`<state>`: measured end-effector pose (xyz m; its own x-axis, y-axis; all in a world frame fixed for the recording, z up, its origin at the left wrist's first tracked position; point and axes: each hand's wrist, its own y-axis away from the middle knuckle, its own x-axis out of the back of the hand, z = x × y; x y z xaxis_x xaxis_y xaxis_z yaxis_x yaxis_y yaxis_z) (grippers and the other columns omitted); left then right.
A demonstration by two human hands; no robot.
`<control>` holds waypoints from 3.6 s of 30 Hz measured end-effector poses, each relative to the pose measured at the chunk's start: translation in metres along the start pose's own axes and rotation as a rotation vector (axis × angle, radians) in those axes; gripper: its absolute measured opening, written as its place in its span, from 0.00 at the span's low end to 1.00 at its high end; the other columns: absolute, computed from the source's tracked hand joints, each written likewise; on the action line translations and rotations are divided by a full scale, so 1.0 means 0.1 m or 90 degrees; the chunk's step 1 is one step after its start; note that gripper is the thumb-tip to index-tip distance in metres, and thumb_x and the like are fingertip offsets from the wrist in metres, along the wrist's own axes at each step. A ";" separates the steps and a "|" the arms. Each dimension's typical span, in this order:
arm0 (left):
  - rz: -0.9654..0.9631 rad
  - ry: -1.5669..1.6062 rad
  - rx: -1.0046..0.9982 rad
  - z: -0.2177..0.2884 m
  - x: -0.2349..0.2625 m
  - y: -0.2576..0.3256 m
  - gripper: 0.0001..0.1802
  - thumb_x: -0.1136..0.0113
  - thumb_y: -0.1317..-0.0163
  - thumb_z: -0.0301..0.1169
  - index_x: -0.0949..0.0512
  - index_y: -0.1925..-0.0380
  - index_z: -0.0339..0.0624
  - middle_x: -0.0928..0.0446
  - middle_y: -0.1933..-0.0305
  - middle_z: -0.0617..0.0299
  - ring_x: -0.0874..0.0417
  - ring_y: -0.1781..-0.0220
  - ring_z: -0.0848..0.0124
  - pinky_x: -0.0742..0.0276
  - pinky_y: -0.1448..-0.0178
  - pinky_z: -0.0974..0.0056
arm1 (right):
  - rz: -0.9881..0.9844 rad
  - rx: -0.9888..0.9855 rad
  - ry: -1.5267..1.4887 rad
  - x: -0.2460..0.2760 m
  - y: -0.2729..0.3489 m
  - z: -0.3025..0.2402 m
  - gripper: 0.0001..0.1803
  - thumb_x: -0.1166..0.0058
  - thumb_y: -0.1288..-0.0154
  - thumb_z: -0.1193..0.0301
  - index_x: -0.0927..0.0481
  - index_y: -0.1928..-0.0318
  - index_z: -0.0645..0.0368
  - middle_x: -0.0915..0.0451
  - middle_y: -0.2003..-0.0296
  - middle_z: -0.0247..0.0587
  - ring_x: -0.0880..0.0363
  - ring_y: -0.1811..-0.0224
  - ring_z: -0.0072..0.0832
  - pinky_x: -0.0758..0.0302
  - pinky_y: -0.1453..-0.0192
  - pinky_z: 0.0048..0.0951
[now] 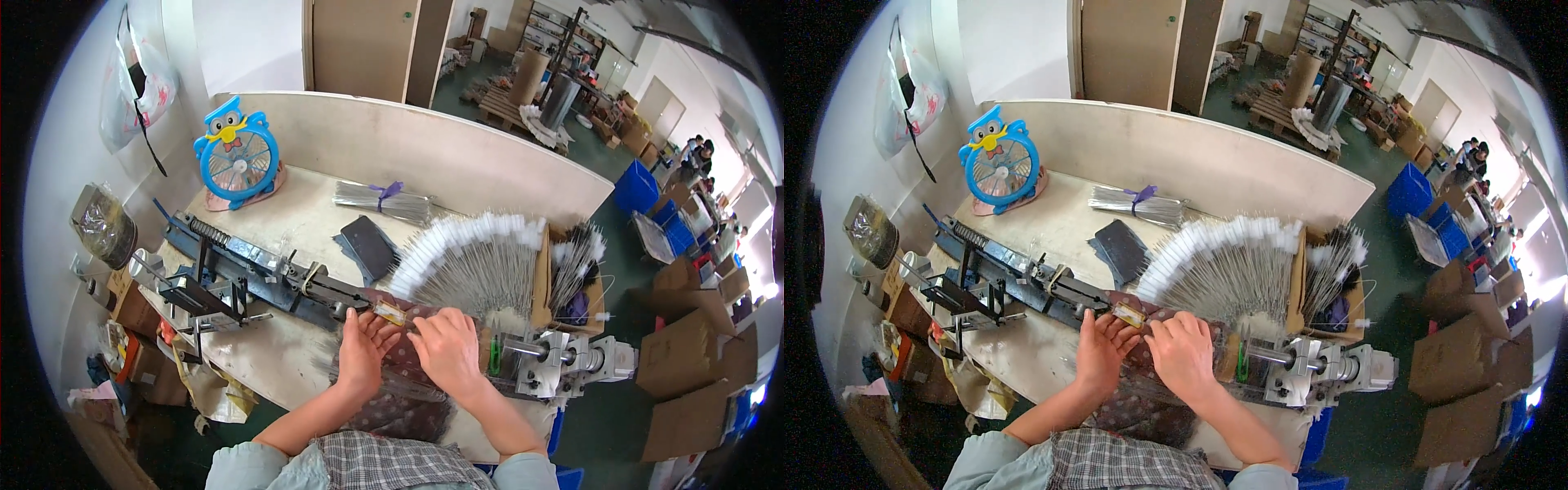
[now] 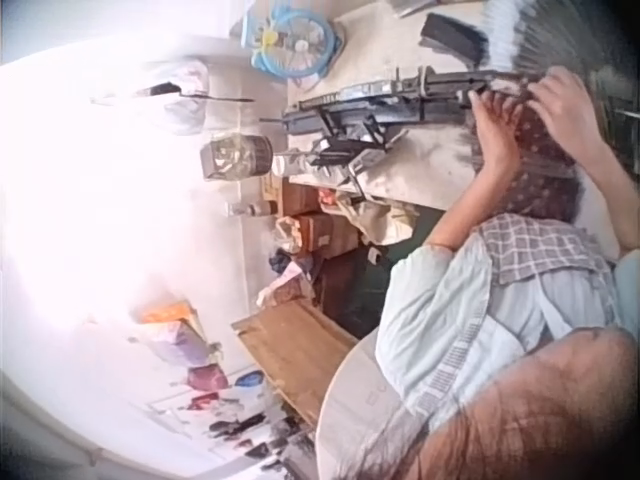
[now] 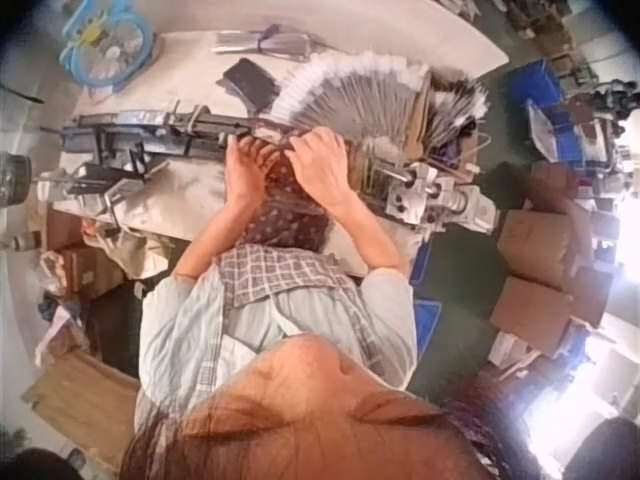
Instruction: Assembling small white brush components onto a metal rod using a manual assembly machine.
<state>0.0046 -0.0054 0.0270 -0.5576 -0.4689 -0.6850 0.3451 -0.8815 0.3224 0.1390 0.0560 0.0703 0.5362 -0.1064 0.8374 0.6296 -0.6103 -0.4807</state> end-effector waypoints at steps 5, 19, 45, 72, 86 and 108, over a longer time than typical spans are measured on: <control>-0.015 -0.106 -0.014 -0.13 0.10 0.04 0.29 0.62 0.29 0.50 0.36 0.42 0.37 0.30 0.44 0.56 0.27 0.45 0.67 0.32 0.41 0.60 | 0.045 0.009 -0.042 0.16 0.02 -0.05 0.13 0.39 0.47 0.69 0.19 0.60 0.57 0.21 0.67 0.36 0.25 0.56 0.34 0.30 0.53 0.36; 0.427 0.195 -0.222 1.13 2.98 0.28 0.17 0.40 0.40 0.47 0.24 0.61 0.46 0.24 0.72 0.70 0.26 0.73 0.78 0.30 0.68 0.75 | -0.314 -0.193 -0.047 -0.14 1.07 0.20 0.09 0.46 0.39 0.66 0.20 0.62 0.57 0.20 0.69 0.42 0.19 0.70 0.42 0.22 0.67 0.41; -0.176 -0.869 -0.433 1.88 -0.72 -1.14 0.12 0.42 0.41 0.31 0.22 0.61 0.36 0.20 0.67 0.57 0.18 0.64 0.69 0.25 0.60 0.67 | -0.451 -0.196 -0.166 -0.39 1.12 0.55 0.09 0.47 0.39 0.63 0.19 0.65 0.52 0.19 0.69 0.41 0.19 0.66 0.41 0.23 0.65 0.41; -0.547 -1.755 -0.205 1.35 -0.38 -2.23 0.24 0.32 0.53 0.38 0.25 0.54 0.49 0.24 0.55 0.61 0.21 0.52 0.62 0.23 0.57 0.56 | -0.412 -0.197 -0.339 -0.45 1.20 0.62 0.10 0.48 0.37 0.64 0.21 0.60 0.55 0.19 0.70 0.46 0.19 0.67 0.44 0.23 0.67 0.42; 0.116 -0.365 0.003 -0.17 0.39 0.19 0.21 0.39 0.41 0.32 0.30 0.49 0.40 0.24 0.57 0.60 0.23 0.58 0.67 0.26 0.57 0.62 | -0.213 -0.068 -0.192 -0.24 1.19 0.48 0.10 0.44 0.45 0.74 0.21 0.60 0.56 0.22 0.72 0.41 0.19 0.70 0.38 0.23 0.69 0.35; -0.609 -0.648 -0.326 0.02 0.21 -0.03 0.13 0.41 0.42 0.30 0.22 0.57 0.36 0.20 0.66 0.53 0.19 0.63 0.57 0.23 0.57 0.60 | -0.350 -0.200 -0.054 -0.09 0.90 0.18 0.09 0.51 0.42 0.75 0.24 0.60 0.60 0.26 0.65 0.45 0.20 0.68 0.44 0.23 0.68 0.42</control>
<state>-0.0100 -0.0124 0.0125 -0.9212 0.2348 0.3104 -0.3470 -0.8565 -0.3820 0.2013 0.0163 0.0143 0.2327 0.3430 0.9100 0.6371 -0.7607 0.1238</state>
